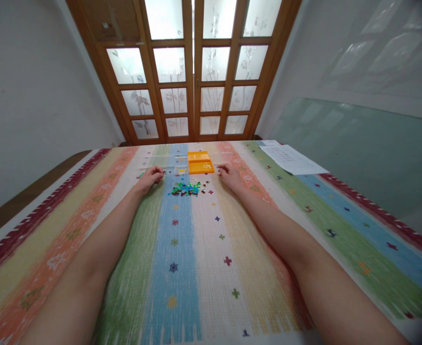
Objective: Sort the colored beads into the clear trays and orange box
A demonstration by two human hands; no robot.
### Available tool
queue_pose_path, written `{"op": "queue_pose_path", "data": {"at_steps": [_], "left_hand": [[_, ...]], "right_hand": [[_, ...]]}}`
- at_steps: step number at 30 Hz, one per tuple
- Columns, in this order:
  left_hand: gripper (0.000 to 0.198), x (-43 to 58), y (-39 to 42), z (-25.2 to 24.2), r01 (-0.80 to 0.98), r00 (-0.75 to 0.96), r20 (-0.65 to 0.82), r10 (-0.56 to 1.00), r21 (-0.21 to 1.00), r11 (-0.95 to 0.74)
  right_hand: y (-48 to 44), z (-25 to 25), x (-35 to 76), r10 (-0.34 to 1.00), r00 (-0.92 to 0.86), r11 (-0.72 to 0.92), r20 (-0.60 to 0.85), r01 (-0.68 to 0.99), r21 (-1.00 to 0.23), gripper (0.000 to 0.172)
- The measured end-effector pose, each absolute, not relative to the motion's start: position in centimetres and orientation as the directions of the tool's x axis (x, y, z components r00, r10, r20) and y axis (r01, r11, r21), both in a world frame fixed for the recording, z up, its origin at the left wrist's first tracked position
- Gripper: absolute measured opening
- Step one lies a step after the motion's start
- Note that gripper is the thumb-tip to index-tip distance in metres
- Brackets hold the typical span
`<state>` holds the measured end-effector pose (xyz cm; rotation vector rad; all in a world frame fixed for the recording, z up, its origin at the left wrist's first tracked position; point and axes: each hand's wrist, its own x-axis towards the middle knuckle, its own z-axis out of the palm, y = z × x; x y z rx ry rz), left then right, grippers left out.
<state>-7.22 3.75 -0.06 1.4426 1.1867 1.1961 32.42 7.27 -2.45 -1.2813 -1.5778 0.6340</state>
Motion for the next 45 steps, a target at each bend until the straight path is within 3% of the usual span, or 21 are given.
{"op": "queue_pose_path", "data": {"at_steps": [17,21,24,30,38,45], "left_hand": [[0.032,-7.3,5.0,-1.5,0.07,-0.097,0.128,0.987,0.99,-0.121],[0.039,-7.2,4.9,-1.4,0.041,-0.114,0.089,0.99,0.996,-0.085],[0.042,-7.1,4.9,-1.4,0.025,-0.122,0.077,0.99,0.997,-0.074],[0.046,-7.1,5.0,-1.4,-0.014,-0.137,0.056,0.989,0.998,-0.058],[0.058,-6.8,4.4,-0.9,-0.048,-0.122,0.051,0.991,0.997,-0.057],[0.054,-6.3,4.1,-0.9,0.003,-0.101,0.079,0.992,0.997,-0.079]], "right_hand": [[7.3,-2.6,32.4,0.931,-0.007,0.323,0.365,0.48,-0.816,0.024],[6.8,-2.4,32.3,0.895,-0.073,0.393,0.44,0.596,-0.7,0.025],[5.8,-2.0,31.4,0.82,-0.277,0.541,0.501,0.662,-0.518,0.025],[3.5,-1.3,28.1,0.649,-0.583,0.745,0.488,0.617,-0.254,0.033],[3.0,-1.6,26.5,0.602,-0.691,0.797,0.4,0.555,-0.241,0.042],[3.9,-2.6,26.2,0.599,-0.724,0.8,0.342,0.556,-0.225,0.046]]}}
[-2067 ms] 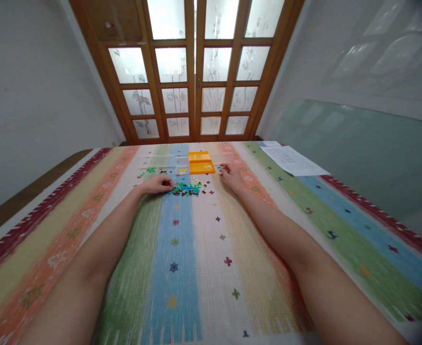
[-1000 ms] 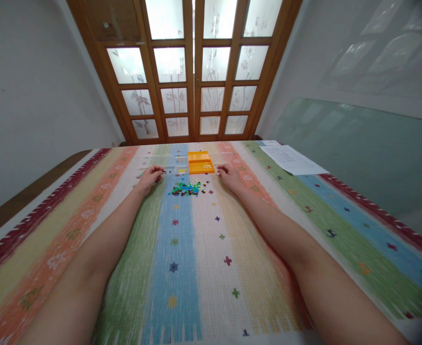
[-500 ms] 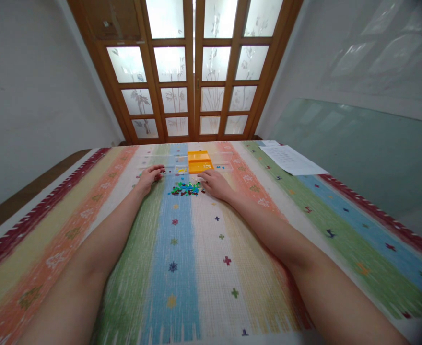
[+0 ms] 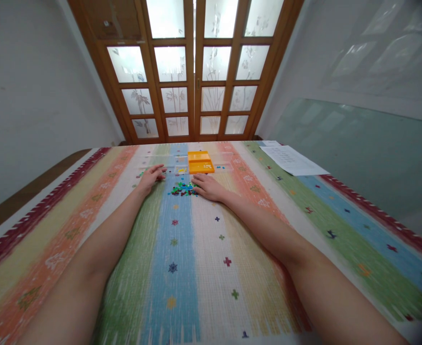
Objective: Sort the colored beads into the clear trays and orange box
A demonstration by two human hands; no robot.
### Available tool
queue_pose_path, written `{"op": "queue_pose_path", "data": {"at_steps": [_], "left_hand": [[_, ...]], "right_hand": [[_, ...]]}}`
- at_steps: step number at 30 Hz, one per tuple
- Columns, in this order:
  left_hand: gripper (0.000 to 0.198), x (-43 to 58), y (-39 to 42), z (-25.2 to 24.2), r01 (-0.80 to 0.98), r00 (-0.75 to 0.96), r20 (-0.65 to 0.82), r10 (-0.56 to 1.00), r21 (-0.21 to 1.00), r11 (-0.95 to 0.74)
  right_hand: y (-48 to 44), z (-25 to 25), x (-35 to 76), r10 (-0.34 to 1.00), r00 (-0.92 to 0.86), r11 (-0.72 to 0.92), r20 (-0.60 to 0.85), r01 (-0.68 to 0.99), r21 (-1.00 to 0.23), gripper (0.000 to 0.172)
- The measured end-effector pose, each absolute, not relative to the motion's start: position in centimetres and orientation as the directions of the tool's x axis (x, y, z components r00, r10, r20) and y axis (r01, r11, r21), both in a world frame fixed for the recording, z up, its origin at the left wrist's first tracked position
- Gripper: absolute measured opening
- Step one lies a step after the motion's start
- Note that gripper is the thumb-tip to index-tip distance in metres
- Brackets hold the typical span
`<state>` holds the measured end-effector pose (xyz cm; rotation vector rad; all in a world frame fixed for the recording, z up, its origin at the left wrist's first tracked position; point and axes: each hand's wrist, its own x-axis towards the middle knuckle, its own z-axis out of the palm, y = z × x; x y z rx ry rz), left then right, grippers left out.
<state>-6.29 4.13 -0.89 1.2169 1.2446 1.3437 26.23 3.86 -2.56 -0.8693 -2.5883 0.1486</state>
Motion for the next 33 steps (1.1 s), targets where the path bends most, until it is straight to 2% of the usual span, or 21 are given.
{"op": "queue_pose_path", "data": {"at_steps": [12,33], "left_hand": [[0.048,-6.09,4.04,-1.0,0.049,-0.078,0.094,0.992,0.995,-0.091],[0.044,-5.8,4.04,-1.17,0.089,-0.081,0.117,0.99,0.99,-0.11]], "right_hand": [[3.64,-2.18,26.1,0.61,-0.746,0.792,0.267,0.582,-0.184,0.054],[3.53,-2.07,26.1,0.606,-0.736,0.795,0.301,0.56,-0.233,0.045]]}}
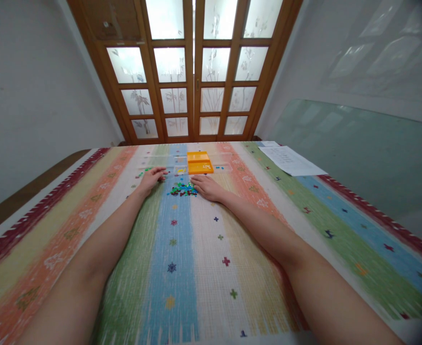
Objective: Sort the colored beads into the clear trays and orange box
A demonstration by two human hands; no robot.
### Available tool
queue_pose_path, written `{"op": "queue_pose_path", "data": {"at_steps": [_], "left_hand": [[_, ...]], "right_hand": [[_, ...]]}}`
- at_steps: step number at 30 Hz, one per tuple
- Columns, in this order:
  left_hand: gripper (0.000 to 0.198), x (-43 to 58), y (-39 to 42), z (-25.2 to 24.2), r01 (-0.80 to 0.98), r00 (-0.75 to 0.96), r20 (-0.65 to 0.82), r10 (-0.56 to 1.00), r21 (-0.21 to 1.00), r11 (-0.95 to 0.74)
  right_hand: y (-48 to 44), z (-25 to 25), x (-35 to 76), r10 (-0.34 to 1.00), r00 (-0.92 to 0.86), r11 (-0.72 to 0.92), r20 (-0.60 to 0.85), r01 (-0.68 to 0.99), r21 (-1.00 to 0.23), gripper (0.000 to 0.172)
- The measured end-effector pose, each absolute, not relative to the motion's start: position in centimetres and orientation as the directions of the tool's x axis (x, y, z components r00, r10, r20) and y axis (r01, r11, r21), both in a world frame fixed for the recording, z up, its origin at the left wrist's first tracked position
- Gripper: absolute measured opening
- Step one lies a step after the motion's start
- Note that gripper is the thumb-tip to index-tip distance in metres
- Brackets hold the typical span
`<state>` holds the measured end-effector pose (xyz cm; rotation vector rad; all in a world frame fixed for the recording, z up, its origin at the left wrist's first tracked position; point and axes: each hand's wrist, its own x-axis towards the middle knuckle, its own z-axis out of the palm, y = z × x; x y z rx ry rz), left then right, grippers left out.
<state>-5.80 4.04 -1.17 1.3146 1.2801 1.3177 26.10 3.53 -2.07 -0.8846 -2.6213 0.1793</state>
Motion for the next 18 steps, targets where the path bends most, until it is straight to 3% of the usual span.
{"op": "queue_pose_path", "data": {"at_steps": [6,10,15,18], "left_hand": [[0.045,-5.9,4.2,-1.4,0.119,-0.055,0.132,0.99,0.985,-0.125],[0.042,-5.9,4.5,-2.0,0.244,-0.026,0.18,0.983,0.955,-0.169],[0.032,-5.3,4.4,-2.7,0.591,0.126,0.283,0.951,0.748,-0.301],[0.031,-4.7,4.1,-2.8,0.696,0.2,0.341,0.919,0.61,-0.378]], "right_hand": [[4.1,-2.4,26.5,0.627,-0.682,0.777,0.377,0.585,-0.233,0.047],[4.9,-2.3,27.3,0.689,-0.582,0.707,0.432,0.672,-0.22,0.05],[5.7,-1.8,28.5,0.773,-0.432,0.576,0.465,0.786,-0.227,0.051],[5.9,-1.8,29.0,0.787,-0.408,0.554,0.464,0.798,-0.238,0.05]]}}
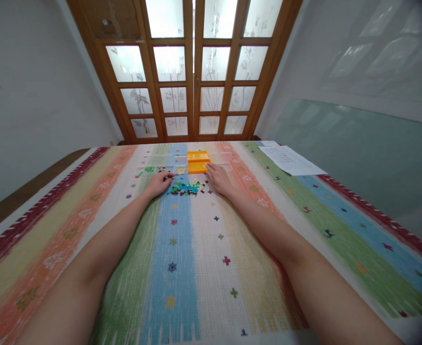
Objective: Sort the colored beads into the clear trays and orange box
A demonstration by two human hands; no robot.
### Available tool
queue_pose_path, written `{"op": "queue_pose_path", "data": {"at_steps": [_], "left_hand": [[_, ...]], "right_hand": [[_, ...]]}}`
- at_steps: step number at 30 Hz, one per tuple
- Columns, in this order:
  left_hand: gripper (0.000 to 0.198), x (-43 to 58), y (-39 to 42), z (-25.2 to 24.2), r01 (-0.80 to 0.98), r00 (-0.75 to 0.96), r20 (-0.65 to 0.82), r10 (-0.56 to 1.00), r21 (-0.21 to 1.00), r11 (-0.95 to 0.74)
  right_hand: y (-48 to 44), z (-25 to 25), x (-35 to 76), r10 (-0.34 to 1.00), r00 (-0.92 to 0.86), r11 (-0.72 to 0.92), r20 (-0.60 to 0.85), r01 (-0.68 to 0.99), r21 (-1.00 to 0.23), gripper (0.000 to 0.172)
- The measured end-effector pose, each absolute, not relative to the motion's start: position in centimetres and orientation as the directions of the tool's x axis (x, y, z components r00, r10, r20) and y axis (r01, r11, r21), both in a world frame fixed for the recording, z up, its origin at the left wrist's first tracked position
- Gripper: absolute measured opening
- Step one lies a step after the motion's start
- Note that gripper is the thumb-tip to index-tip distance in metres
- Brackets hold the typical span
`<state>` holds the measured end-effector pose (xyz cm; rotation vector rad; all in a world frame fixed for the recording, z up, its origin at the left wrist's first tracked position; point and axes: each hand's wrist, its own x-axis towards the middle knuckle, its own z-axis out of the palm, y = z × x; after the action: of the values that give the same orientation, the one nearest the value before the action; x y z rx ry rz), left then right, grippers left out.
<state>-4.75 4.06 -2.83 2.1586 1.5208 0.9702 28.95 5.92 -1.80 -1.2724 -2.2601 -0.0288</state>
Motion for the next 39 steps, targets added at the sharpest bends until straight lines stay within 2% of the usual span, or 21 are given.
{"op": "queue_pose_path", "data": {"at_steps": [5,8,15,20,28,36,39], "left_hand": [[0.03,-3.9,3.5,-2.4,0.743,0.299,0.392,0.87,0.478,-0.47],[0.03,-3.3,3.3,-2.2,0.737,0.354,0.399,0.846,0.439,-0.515],[0.039,-2.1,2.9,-2.4,0.71,0.44,0.382,0.813,0.406,-0.575],[0.042,-1.5,2.6,-2.5,0.719,0.449,0.363,0.816,0.395,-0.572],[0.045,-1.7,2.7,-2.7,0.733,0.434,0.365,0.824,0.388,-0.558],[0.042,-2.0,3.0,-3.1,0.734,0.442,0.379,0.813,0.369,-0.571],[0.041,-2.1,3.0,-3.1,0.724,0.442,0.383,0.811,0.382,-0.575]], "right_hand": [[5.8,-2.0,28.9,0.79,-0.424,0.557,0.442,0.797,-0.231,0.049],[5.7,-2.1,28.7,0.776,-0.445,0.58,0.447,0.782,-0.23,0.048],[5.3,-2.2,28.0,0.745,-0.487,0.625,0.457,0.748,-0.222,0.049],[4.0,-2.0,26.8,0.652,-0.613,0.749,0.446,0.611,-0.256,0.048],[4.1,-1.1,25.0,0.566,-0.724,0.822,0.393,0.46,-0.336,0.046],[5.7,-1.7,23.0,0.563,-0.752,0.826,0.343,0.498,-0.264,0.043],[5.9,-1.8,22.8,0.566,-0.746,0.824,0.351,0.497,-0.273,0.042]]}}
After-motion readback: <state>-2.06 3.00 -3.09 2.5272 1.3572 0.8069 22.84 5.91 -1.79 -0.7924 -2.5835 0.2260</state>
